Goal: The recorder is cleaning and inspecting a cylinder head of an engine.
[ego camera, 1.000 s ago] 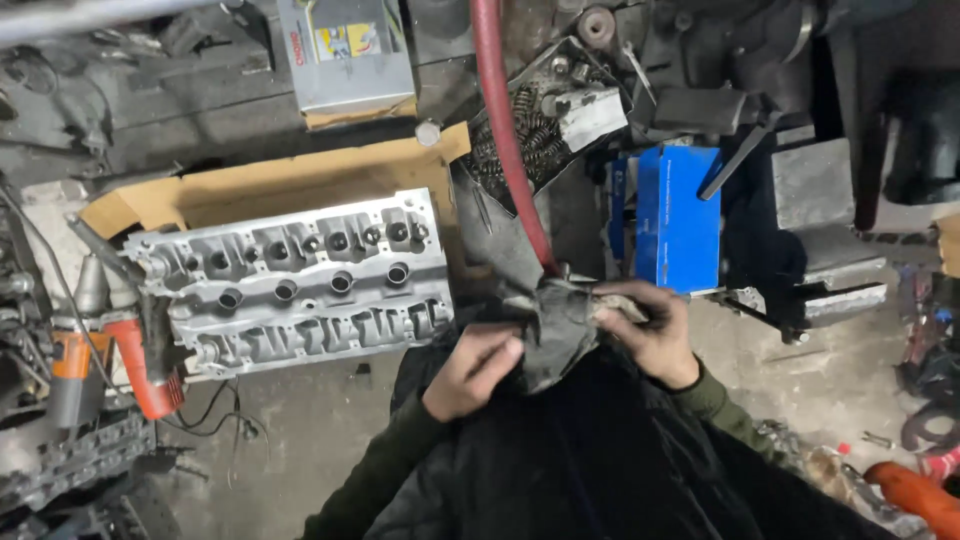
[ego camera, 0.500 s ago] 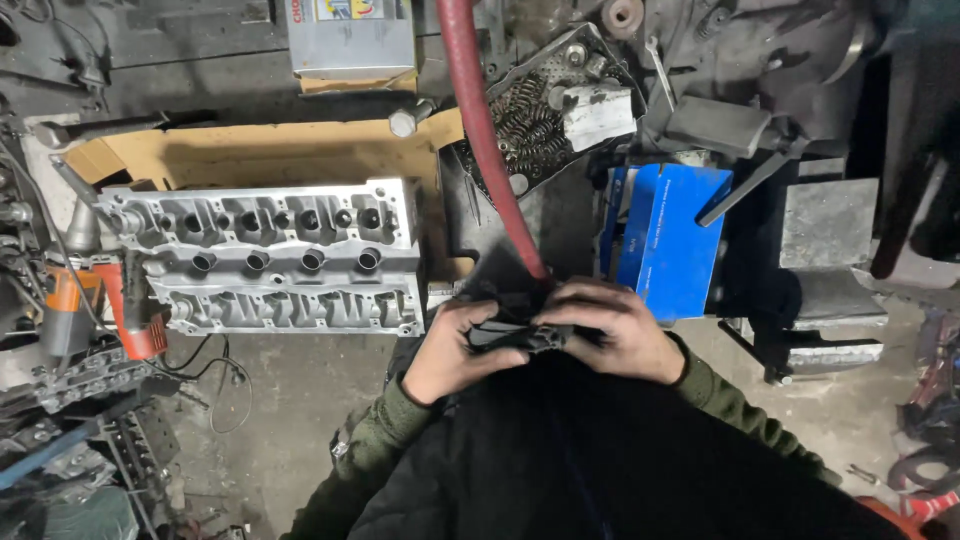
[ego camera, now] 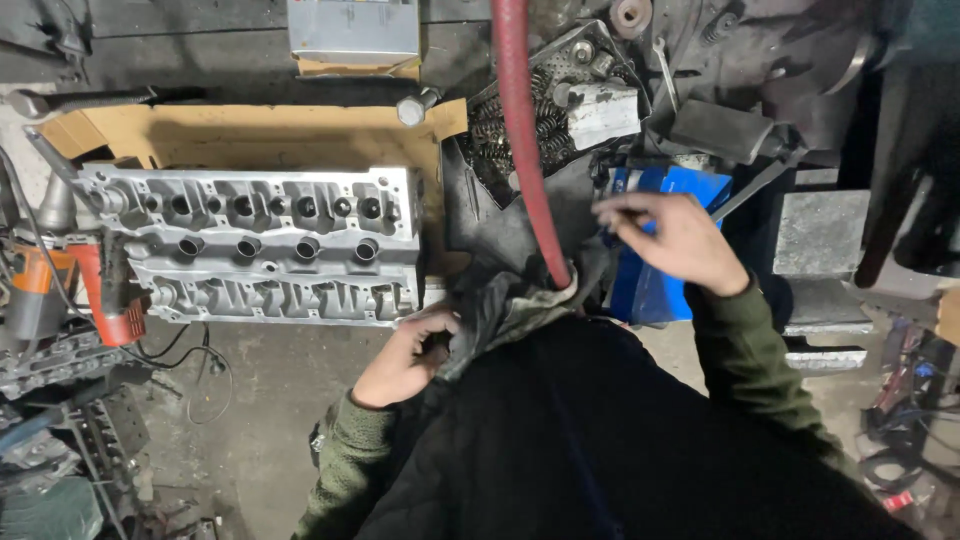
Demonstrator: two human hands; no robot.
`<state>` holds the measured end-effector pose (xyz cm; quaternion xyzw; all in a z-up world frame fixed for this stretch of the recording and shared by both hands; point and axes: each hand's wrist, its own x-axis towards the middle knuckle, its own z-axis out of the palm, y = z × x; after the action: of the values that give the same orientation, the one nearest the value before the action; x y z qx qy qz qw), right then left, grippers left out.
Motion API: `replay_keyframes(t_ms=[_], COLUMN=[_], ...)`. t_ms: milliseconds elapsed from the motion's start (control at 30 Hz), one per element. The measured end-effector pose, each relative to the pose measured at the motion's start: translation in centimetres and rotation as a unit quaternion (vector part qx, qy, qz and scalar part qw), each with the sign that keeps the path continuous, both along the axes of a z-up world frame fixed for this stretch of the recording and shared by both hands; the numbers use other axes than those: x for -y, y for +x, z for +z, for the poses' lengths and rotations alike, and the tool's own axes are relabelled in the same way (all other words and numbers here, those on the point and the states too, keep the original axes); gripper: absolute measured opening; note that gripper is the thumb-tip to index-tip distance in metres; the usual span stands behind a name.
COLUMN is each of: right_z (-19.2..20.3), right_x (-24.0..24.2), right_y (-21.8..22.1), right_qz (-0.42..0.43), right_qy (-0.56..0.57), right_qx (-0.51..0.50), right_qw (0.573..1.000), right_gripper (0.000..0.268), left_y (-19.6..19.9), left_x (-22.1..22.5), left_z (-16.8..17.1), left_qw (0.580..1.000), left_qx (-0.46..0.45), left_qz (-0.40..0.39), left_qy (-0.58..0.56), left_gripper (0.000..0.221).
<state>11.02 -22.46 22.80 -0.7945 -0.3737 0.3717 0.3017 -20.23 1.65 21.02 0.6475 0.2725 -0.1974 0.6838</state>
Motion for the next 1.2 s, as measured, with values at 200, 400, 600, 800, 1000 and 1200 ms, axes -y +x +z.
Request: replay_keyframes(t_ms=[200, 400, 600, 800, 1000, 1200], right_z=[-12.3, -17.7, -18.0, -19.3, -18.4, -10.4], right_x=[-9.3, -12.6, -11.8, -12.7, -11.9, -4.6], right_y=[2.7, 2.7, 1.7, 2.7, 3.2, 0.6], right_qz=[-0.062, -0.013, -0.086, -0.049, -0.062, -0.277], right_qy=[0.004, -0.088, -0.044, -0.077, -0.068, 0.139], right_qx=[0.115, 0.291, 0.354, 0.369, 0.359, 0.034], right_qw=[0.991, 0.953, 0.93, 0.925, 0.929, 0.95], right_gripper=[0.021, 0.013, 0.017, 0.019, 0.022, 0.019], left_y=[1.2, -0.3, -1.3, -2.7, -3.9, -0.7], left_x=[-0.2, -0.3, -1.0, -1.1, 0.1, -0.2], left_z=[-0.5, -1.6, -3.6, -8.5, -10.3, -5.7], left_qw=[0.97, 0.96, 0.939, 0.946, 0.933, 0.937], left_qx=[0.233, 0.271, 0.333, 0.305, 0.321, 0.32], left_qz=[-0.064, -0.022, 0.084, 0.073, 0.121, 0.138], left_qy=[-0.008, -0.068, -0.037, 0.078, 0.11, 0.027], left_gripper=[0.039, 0.038, 0.042, 0.035, 0.041, 0.038])
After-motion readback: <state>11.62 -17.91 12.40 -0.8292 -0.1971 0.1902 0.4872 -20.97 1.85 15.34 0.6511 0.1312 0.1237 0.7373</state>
